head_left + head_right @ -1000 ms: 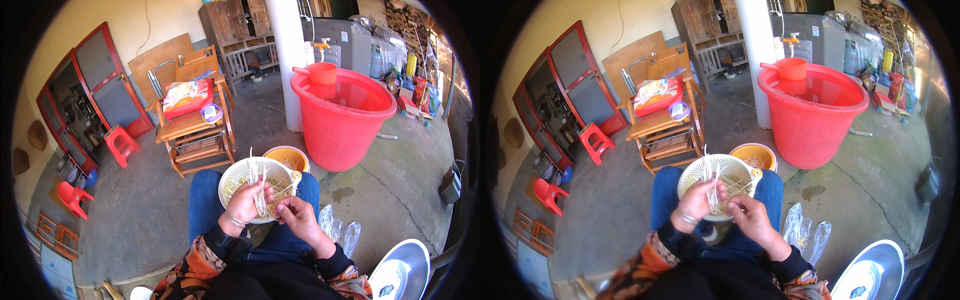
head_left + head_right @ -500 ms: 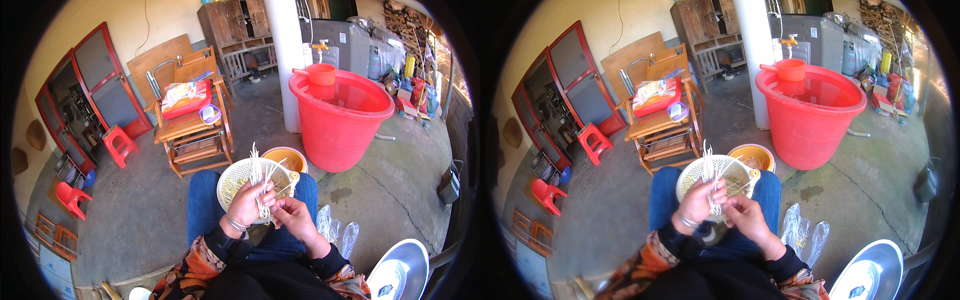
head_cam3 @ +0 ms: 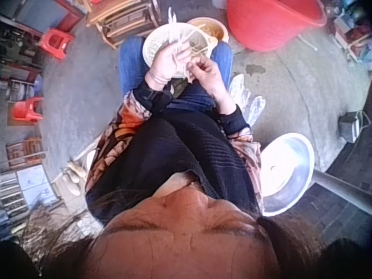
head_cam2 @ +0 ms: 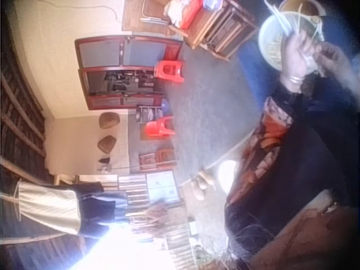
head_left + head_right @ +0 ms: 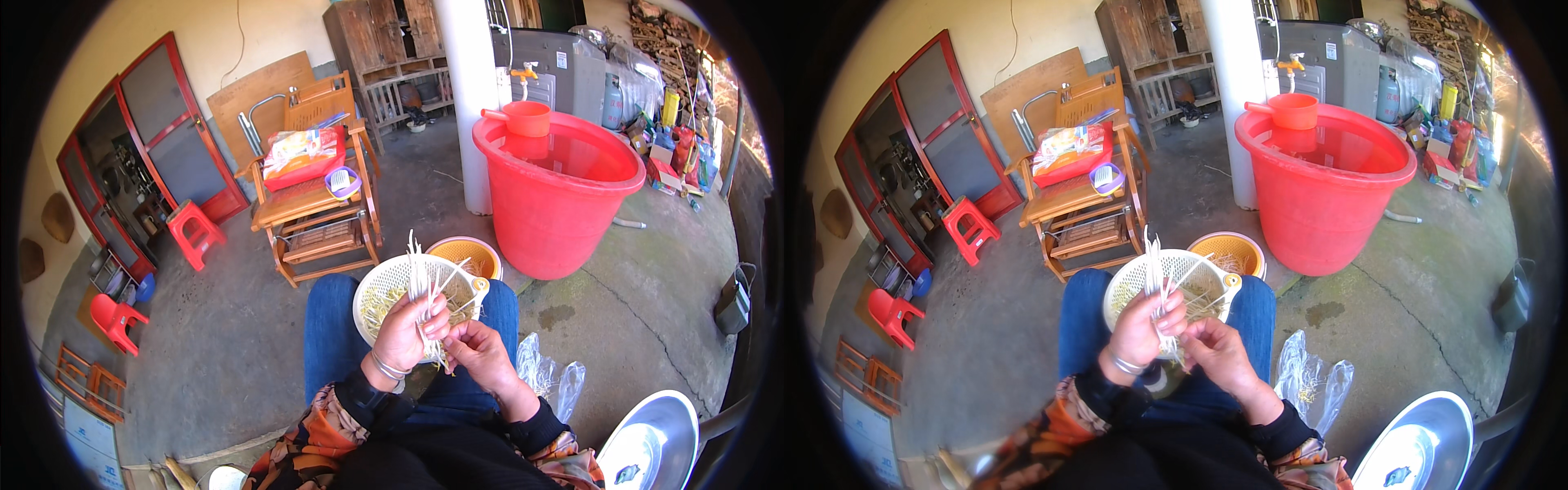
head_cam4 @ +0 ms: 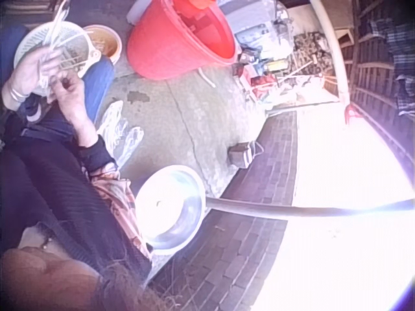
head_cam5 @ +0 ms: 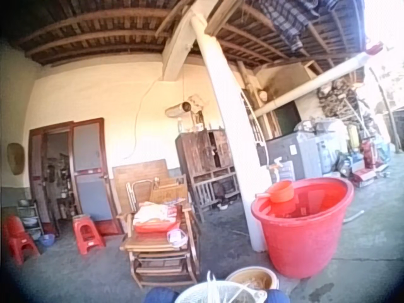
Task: The person sits on the floor and sorts white sprouts by hand, separating them into a white colander and a yellow basket. The person repeatedly picks up sprouts, untangles them, and places them into the containers.
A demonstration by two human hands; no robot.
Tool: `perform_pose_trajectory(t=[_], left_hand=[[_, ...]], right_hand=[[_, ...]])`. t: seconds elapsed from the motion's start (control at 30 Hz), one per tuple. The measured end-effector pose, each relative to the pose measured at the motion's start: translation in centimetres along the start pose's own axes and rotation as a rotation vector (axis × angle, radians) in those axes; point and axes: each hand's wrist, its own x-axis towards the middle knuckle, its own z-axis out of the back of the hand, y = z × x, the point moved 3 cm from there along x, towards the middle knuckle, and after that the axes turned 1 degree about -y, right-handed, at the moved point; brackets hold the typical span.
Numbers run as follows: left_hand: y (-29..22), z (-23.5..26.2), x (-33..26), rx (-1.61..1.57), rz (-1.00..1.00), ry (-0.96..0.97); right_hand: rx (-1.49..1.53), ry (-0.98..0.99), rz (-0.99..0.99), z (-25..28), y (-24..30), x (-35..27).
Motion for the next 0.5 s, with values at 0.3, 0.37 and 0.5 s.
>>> perform_pose_trajectory(t=[0.3,0.37,0.5], left_hand=[[-0.11,0.14,-0.34,-0.07,0.046,0.0],[-0.54,0.14,-0.24,-0.078,0.058,0.006],[-0.74,0.22,-0.29,0.006,-0.03,-0.071]], right_hand=[[0.209,0.157,-0.039,0.3,0.66,-0.38],[0.224,0.169,-0.057,0.52,0.77,-0.46],[0.161,0.15,-0.145,0.39,0.41,-0.59]])
